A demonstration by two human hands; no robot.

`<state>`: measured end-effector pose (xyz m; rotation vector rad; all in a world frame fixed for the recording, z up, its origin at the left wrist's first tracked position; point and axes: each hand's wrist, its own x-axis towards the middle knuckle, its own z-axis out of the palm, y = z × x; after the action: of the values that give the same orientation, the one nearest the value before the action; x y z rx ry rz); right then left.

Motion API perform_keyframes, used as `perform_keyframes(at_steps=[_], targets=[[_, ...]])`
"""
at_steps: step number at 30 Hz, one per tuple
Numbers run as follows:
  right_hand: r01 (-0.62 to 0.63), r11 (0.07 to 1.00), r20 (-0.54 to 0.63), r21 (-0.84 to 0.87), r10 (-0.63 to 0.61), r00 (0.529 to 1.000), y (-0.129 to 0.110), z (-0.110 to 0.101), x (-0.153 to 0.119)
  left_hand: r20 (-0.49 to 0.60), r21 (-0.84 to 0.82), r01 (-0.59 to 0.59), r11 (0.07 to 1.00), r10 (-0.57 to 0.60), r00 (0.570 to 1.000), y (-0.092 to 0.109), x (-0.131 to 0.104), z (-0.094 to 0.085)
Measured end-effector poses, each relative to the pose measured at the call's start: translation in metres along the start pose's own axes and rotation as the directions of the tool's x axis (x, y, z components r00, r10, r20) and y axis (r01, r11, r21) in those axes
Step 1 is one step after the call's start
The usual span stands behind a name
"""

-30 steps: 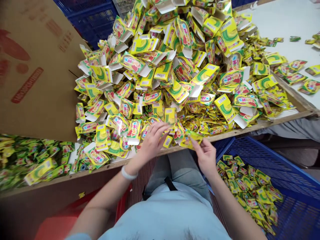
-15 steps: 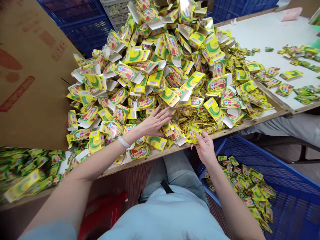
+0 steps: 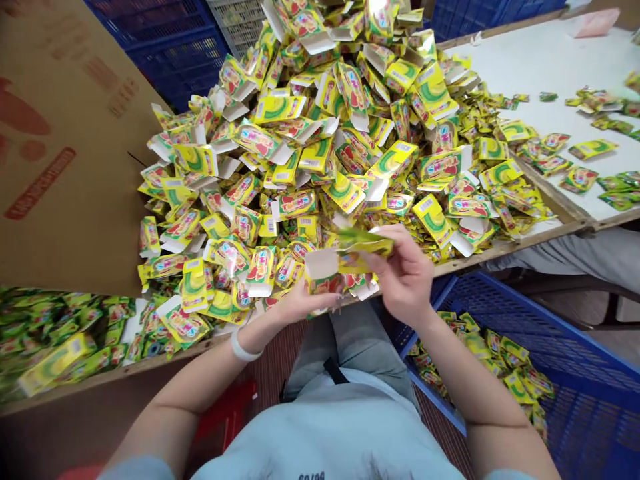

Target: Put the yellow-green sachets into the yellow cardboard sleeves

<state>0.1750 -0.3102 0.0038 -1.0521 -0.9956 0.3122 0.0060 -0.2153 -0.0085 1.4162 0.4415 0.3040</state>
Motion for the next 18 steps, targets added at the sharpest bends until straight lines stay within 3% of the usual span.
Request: perform_keyframes(at_steps=[1,3,5,8,12,15,18], targets=[[0.138,0.988,0.077,-0.072,-0.133,0.988,-0.006,0.006,0.003,0.046,-0.050,0.025,0.998,-0.023,0.999,0.002,-0.004,0.005],[0.361,0.920,0.275,-0.156,-0.311,0.910,-0.014,0.013,0.006,0.107,-0.103,0.065,0.993,-0.054,0.993,0.006,-0.010,0.008],[0.457,0.871,0.457,-0.180,-0.337,0.823,-0.018,0.013,0.007,0.127,-0.103,0.096,0.990,-0.082,0.989,0.009,-0.014,0.005],[0.412,0.876,0.621,-0.249,-0.182,0.762,-0.022,0.004,0.008,0.130,-0.055,0.131,0.990,-0.123,0.984,0.008,-0.019,-0.003],[0.278,0.879,0.719,-0.386,0.098,0.688,-0.030,-0.007,0.015,0.121,0.102,0.141,0.985,-0.153,0.981,0.001,-0.022,-0.003],[0.305,0.821,0.769,-0.482,0.229,0.597,-0.036,-0.008,0.016,0.138,0.233,0.137,0.963,-0.172,0.975,-0.004,-0.022,0.001],[0.352,0.819,0.837,-0.453,0.255,0.484,-0.041,-0.010,0.014,0.170,0.238,0.083,0.968,-0.126,0.977,-0.009,-0.020,0.003]])
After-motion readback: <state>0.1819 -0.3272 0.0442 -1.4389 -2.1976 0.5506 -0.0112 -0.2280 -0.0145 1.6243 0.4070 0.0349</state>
